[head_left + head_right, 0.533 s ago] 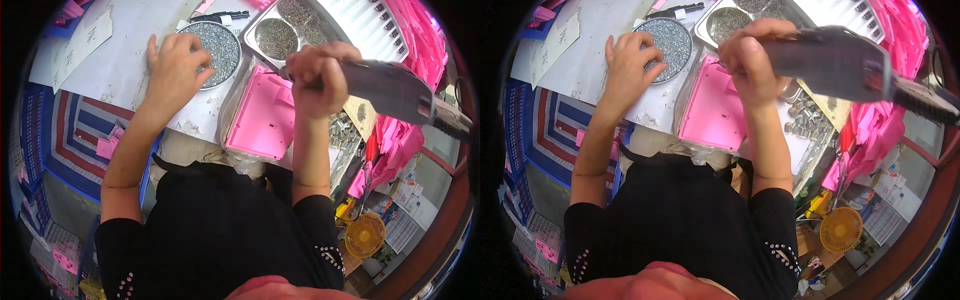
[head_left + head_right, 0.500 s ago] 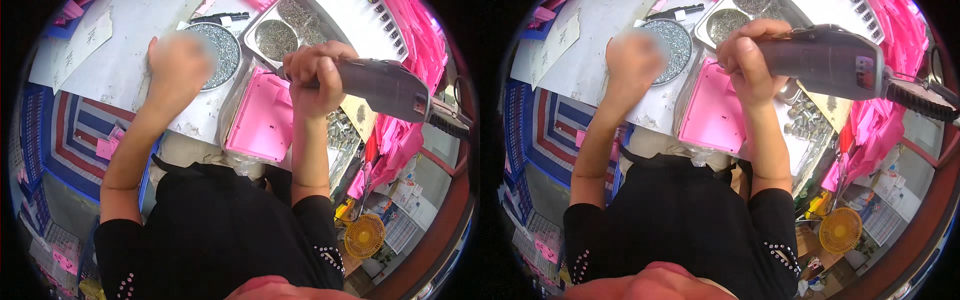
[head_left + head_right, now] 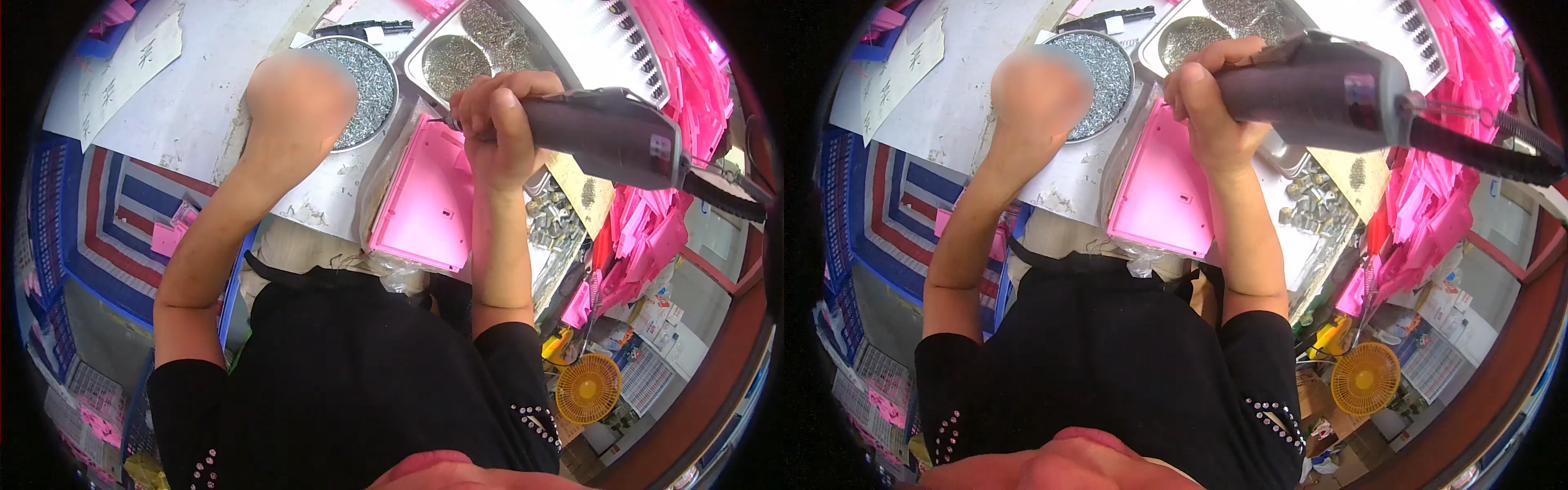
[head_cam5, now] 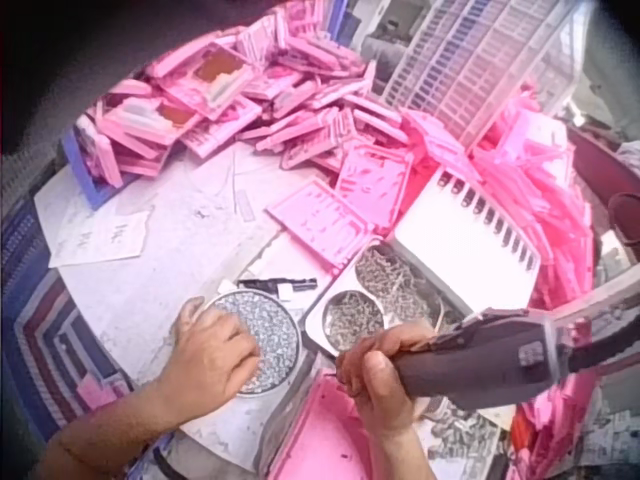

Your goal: Assemble a pink plastic electronic toy by installing electronic components, soldering wires, and securing the casing with screws.

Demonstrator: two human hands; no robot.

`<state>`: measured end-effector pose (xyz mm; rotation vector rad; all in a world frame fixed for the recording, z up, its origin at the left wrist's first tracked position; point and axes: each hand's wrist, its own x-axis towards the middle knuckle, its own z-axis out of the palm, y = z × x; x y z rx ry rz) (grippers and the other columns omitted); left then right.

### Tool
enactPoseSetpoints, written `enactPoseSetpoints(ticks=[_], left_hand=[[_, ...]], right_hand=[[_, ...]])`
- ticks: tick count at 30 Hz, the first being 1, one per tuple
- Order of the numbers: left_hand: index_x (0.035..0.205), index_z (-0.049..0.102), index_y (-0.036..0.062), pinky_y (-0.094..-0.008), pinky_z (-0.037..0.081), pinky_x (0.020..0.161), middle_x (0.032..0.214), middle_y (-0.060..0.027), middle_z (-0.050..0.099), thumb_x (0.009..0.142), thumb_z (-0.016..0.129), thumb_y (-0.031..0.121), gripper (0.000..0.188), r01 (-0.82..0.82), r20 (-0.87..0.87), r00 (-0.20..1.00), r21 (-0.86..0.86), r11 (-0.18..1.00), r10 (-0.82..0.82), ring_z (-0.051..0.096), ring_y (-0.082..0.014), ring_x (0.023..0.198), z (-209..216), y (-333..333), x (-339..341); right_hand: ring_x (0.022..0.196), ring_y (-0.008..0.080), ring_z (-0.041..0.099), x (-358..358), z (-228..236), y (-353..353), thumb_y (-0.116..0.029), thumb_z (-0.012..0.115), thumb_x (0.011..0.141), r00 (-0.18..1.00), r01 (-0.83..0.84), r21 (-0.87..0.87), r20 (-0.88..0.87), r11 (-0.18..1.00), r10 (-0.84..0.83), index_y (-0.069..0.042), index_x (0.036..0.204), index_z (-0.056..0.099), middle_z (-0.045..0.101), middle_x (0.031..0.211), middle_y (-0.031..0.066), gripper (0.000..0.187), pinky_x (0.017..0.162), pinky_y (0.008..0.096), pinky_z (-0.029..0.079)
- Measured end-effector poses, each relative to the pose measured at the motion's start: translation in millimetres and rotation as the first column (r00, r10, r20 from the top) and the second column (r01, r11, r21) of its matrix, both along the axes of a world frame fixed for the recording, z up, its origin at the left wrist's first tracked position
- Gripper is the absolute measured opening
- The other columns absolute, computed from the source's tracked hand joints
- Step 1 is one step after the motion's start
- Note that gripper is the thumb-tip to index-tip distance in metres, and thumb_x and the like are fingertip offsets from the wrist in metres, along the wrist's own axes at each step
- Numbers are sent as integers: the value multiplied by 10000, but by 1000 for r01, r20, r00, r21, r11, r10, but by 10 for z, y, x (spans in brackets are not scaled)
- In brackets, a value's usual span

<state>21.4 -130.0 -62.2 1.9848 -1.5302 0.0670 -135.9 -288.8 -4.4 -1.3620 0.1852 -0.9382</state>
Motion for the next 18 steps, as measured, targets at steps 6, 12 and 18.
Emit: enactPoseSetpoints(ticks=[6, 12, 18], left_hand=[[777, 660, 132, -496, 354, 984, 822, 8, 604, 867, 723, 195, 127, 58, 51, 997, -12, 998, -58, 587, -206, 907, -70, -94, 52], [797, 667, 137, -470, 337, 977, 810, 15, 624, 875, 728, 205, 120, 79, -13, 997, -142, 987, -82, 595, -195, 872, 116, -8, 21], [897, 704, 144, -469, 320, 1049, 904, 27, 689, 883, 737, 195, 63, 173, -93, 978, -130, 976, -186, 629, -179, 919, 195, 148, -193]], right_hand=[[507, 142, 447, -5, -13, -74, -78, 636, 927, 980, -47, -221, -201, 974, 1, -47, 947, 516, 496, 625, 65, 125, 509, 339, 446], [541, 136, 521, -158, 110, 103, -24, 676, 893, 985, -172, 46, 23, 984, 171, -42, 950, 518, 580, 684, 79, 169, 517, 306, 465], [575, 120, 565, -191, -44, 149, -7, 689, 881, 989, -128, -36, -86, 991, 124, -16, 1001, 540, 607, 731, 71, 191, 535, 284, 484]])
